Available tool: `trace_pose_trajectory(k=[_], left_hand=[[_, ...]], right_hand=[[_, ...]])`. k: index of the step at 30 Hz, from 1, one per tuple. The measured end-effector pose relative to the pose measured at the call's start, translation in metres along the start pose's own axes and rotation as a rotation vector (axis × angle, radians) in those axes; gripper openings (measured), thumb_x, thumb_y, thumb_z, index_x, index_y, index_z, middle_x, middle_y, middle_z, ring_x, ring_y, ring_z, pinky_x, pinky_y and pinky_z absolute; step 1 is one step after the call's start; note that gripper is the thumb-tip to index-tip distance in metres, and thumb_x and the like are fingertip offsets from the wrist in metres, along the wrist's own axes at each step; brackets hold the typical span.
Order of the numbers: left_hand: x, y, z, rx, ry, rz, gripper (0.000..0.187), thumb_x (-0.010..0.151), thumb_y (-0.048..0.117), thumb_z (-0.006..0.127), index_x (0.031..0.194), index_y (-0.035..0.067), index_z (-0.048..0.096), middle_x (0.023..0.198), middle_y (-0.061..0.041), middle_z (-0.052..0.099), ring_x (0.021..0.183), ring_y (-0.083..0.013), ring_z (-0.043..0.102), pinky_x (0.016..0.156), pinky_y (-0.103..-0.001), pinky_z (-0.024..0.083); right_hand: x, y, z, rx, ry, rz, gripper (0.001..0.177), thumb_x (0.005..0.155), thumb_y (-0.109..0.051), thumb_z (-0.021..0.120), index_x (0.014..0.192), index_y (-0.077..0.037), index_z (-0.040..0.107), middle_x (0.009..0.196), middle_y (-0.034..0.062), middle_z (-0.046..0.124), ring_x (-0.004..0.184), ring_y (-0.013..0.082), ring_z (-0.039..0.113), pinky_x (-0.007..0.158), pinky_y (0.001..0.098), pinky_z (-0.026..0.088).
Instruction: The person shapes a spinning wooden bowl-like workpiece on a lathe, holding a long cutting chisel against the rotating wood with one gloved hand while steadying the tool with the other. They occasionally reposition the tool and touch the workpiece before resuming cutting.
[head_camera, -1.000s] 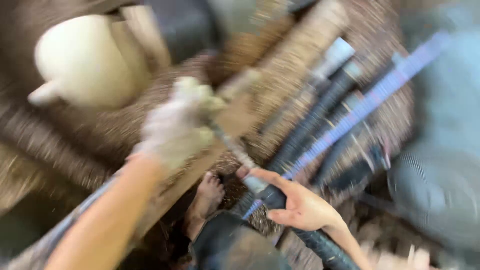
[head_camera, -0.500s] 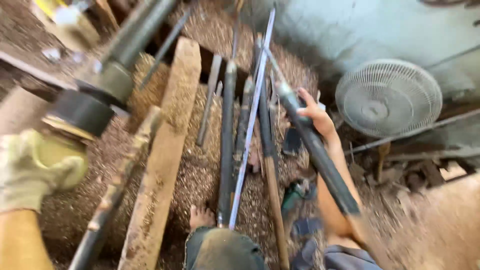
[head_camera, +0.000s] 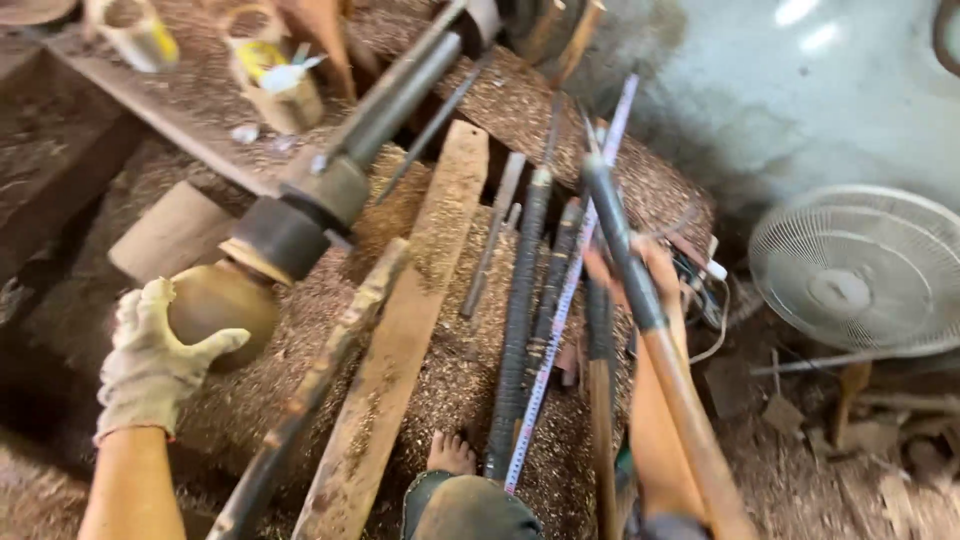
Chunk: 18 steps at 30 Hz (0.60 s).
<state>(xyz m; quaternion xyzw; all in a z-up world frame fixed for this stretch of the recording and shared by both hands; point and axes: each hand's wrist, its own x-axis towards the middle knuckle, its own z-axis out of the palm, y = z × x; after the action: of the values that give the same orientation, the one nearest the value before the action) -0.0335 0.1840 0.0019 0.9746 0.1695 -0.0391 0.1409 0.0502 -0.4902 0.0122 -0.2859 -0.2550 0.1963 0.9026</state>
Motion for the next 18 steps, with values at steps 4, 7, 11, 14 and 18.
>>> trace_pose_trajectory(k=[4, 7, 11, 14, 18], left_hand=[[-0.023, -0.004, 0.004, -0.208, 0.023, -0.037, 0.130, 0.050, 0.054, 0.093, 0.158, 0.010, 0.036, 0.153, -0.025, 0.039, 0.133, -0.0427, 0.050, 0.098, -0.054, 0.054], [-0.046, -0.002, 0.015, -0.231, 0.077, -0.011, 0.128, 0.052, 0.049, 0.094, 0.158, 0.008, 0.036, 0.150, -0.027, 0.040, 0.131, -0.0433, 0.050, 0.097, -0.054, 0.053], [-0.112, 0.026, -0.040, -0.160, 0.142, -0.030, 0.081, 0.073, 0.047, 0.092, 0.135, 0.007, 0.058, 0.133, -0.018, 0.061, 0.132, -0.0386, 0.057, 0.111, -0.049, 0.050], [-0.146, 0.012, -0.041, -0.357, 0.227, -0.043, 0.081, 0.071, 0.041, 0.089, 0.139, 0.008, 0.059, 0.139, -0.021, 0.060, 0.130, -0.0399, 0.054, 0.106, -0.049, 0.047], [-0.165, -0.015, -0.057, -0.484, 0.070, -0.354, 0.081, 0.072, 0.040, 0.089, 0.139, 0.010, 0.056, 0.142, -0.020, 0.057, 0.132, -0.0376, 0.054, 0.107, -0.047, 0.047]], right_hand=[[-0.055, 0.040, 0.076, -0.069, 0.669, 0.184, 0.045, 0.100, -0.016, 0.065, 0.134, 0.006, 0.047, 0.107, 0.0365, 0.063, 0.079, 0.0323, 0.072, 0.064, 0.0346, 0.060], [-0.115, 0.090, 0.047, -0.251, 0.748, 0.303, 0.050, 0.099, -0.016, 0.069, 0.140, 0.001, 0.045, 0.113, 0.0256, 0.063, 0.087, 0.0288, 0.070, 0.074, 0.0419, 0.059], [-0.125, 0.129, 0.054, -0.660, 1.039, 0.383, 0.076, 0.086, -0.015, 0.070, 0.155, -0.008, 0.038, 0.129, 0.0130, 0.065, 0.102, 0.0227, 0.069, 0.087, 0.0435, 0.057], [-0.123, 0.108, 0.087, -0.833, 1.037, 0.416, 0.060, 0.092, -0.012, 0.064, 0.150, -0.003, 0.049, 0.118, 0.0217, 0.070, 0.102, 0.0300, 0.074, 0.085, 0.0430, 0.061], [-0.194, 0.106, 0.032, -2.076, 1.034, 0.484, 0.064, 0.096, -0.027, 0.085, 0.145, 0.003, 0.057, 0.115, 0.0281, 0.071, 0.101, 0.0367, 0.068, 0.087, 0.0408, 0.052]])
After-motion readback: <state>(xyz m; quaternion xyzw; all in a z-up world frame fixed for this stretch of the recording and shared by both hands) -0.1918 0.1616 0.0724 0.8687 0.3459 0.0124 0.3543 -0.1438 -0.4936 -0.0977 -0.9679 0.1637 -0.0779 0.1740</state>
